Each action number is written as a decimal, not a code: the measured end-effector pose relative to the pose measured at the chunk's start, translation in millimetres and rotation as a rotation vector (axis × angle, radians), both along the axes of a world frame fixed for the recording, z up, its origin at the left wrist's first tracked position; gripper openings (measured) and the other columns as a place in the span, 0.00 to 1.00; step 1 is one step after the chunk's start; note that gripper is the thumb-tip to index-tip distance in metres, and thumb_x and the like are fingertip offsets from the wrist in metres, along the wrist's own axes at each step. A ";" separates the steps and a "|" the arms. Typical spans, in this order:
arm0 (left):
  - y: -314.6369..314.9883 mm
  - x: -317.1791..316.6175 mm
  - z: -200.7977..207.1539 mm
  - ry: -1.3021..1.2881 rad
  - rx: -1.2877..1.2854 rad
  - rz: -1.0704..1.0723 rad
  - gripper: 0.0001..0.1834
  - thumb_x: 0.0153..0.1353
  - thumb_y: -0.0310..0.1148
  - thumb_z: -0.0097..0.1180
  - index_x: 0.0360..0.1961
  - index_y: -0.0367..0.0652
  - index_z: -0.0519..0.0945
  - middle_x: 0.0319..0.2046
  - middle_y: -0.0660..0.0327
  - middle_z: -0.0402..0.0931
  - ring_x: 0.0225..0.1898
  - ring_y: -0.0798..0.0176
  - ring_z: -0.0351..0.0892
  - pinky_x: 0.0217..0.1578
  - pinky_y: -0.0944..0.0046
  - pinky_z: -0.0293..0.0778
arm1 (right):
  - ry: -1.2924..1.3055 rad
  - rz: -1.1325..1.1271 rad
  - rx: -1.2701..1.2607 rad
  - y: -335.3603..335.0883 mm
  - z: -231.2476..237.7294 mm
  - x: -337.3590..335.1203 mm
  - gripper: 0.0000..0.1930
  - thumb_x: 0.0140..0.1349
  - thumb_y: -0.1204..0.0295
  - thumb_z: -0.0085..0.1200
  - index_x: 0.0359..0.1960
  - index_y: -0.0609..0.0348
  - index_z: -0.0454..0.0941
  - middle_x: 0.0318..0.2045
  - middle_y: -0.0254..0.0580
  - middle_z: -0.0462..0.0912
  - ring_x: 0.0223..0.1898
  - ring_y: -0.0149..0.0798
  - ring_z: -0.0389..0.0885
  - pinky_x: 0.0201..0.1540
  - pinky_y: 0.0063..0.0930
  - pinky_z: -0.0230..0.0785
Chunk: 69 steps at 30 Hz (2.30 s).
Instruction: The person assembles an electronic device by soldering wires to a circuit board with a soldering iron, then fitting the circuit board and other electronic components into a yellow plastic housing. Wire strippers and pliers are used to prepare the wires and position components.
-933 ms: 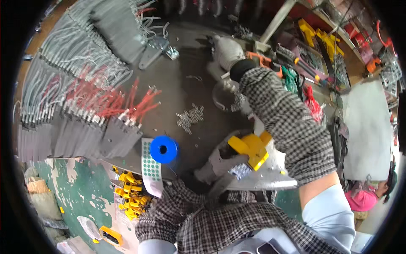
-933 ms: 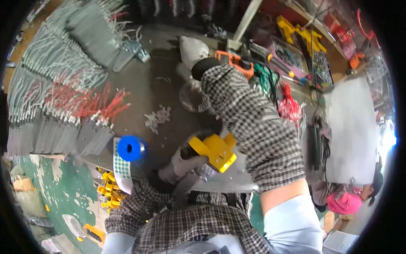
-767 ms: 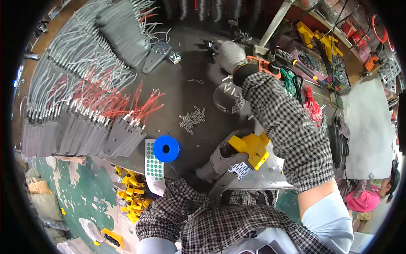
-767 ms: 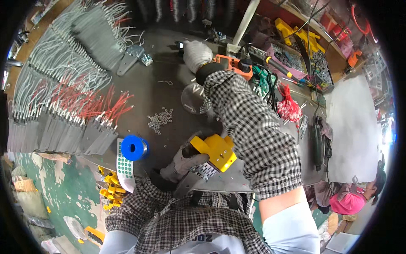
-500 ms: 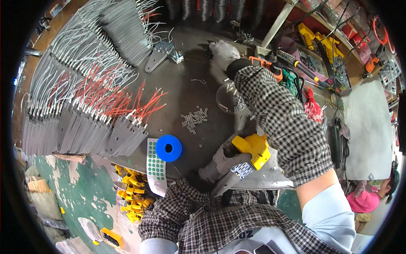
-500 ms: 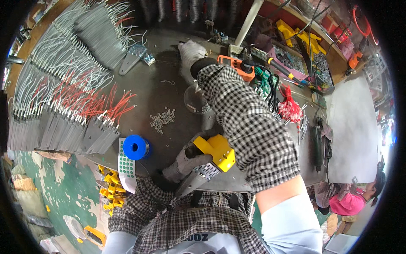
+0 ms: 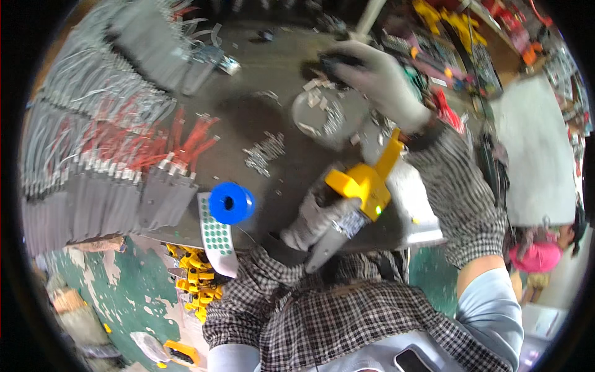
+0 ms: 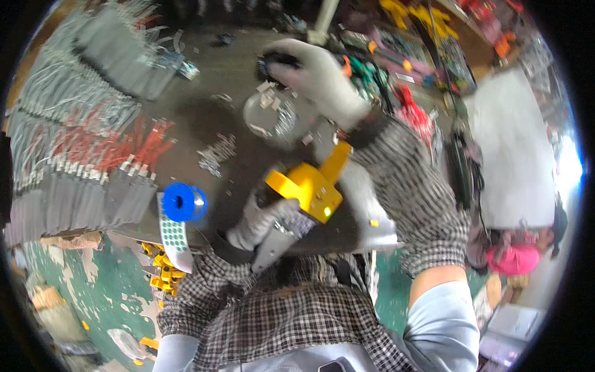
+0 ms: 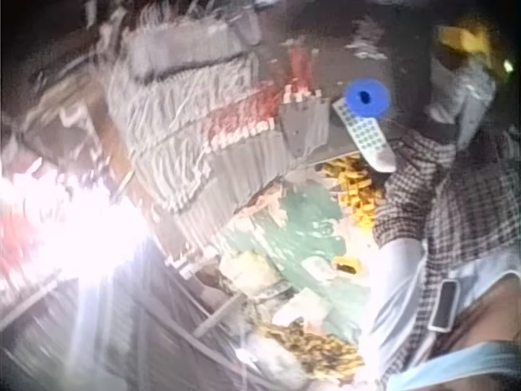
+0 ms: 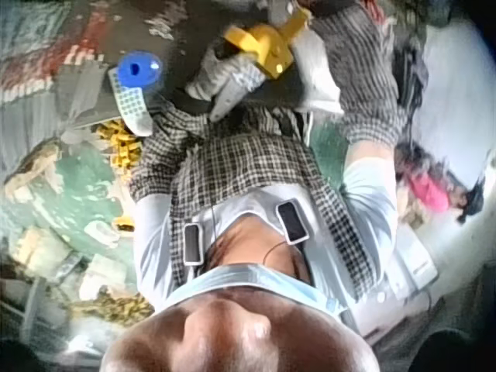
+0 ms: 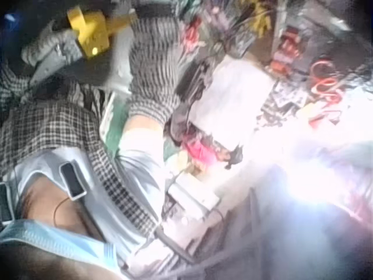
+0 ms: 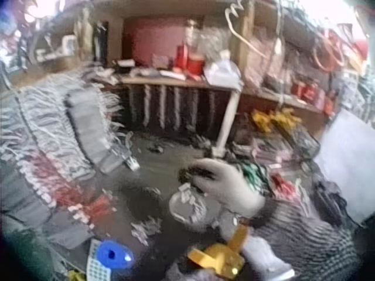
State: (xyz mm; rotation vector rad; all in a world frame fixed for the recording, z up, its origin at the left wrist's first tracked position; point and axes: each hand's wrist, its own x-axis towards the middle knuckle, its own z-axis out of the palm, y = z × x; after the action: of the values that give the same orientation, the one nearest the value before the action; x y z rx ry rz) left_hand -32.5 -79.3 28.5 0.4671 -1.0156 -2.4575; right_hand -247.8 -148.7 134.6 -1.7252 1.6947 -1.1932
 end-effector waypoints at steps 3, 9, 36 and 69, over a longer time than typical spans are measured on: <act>9.8 -6.0 12.4 0.036 0.025 0.077 0.37 0.55 0.26 0.68 0.65 0.42 0.65 0.57 0.61 0.70 0.58 0.64 0.70 0.61 0.62 0.67 | -0.413 -0.189 0.253 147.9 -8.3 6.8 0.18 0.64 0.72 0.54 0.54 0.67 0.75 0.40 0.40 0.82 0.39 0.29 0.80 0.44 0.26 0.75; 28.5 -21.5 14.5 0.047 -0.315 0.092 0.40 0.52 0.27 0.70 0.66 0.39 0.64 0.63 0.55 0.64 0.63 0.60 0.66 0.65 0.58 0.62 | -0.797 -0.536 0.351 250.2 -50.2 53.6 0.20 0.62 0.72 0.54 0.56 0.68 0.73 0.43 0.40 0.81 0.44 0.30 0.79 0.52 0.26 0.71; 46.9 -28.3 18.4 -0.047 -0.986 0.143 0.44 0.51 0.24 0.65 0.69 0.39 0.57 0.57 0.51 0.69 0.56 0.56 0.74 0.57 0.60 0.71 | -0.520 -0.455 0.466 244.6 -41.3 51.3 0.15 0.62 0.71 0.55 0.47 0.67 0.73 0.34 0.41 0.82 0.34 0.30 0.80 0.37 0.26 0.74; 60.1 -34.2 8.3 -0.026 -0.920 0.225 0.44 0.48 0.20 0.65 0.67 0.39 0.59 0.63 0.52 0.64 0.63 0.55 0.67 0.64 0.57 0.63 | -0.820 -0.491 0.060 262.4 -85.4 60.3 0.22 0.58 0.76 0.62 0.55 0.62 0.73 0.47 0.40 0.81 0.48 0.31 0.79 0.53 0.26 0.72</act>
State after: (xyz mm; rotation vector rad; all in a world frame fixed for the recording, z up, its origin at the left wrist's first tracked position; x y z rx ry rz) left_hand -66.7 -19.2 36.8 0.2677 -1.8145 -1.5509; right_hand -187.5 113.7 49.2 -0.6004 1.5949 -1.7165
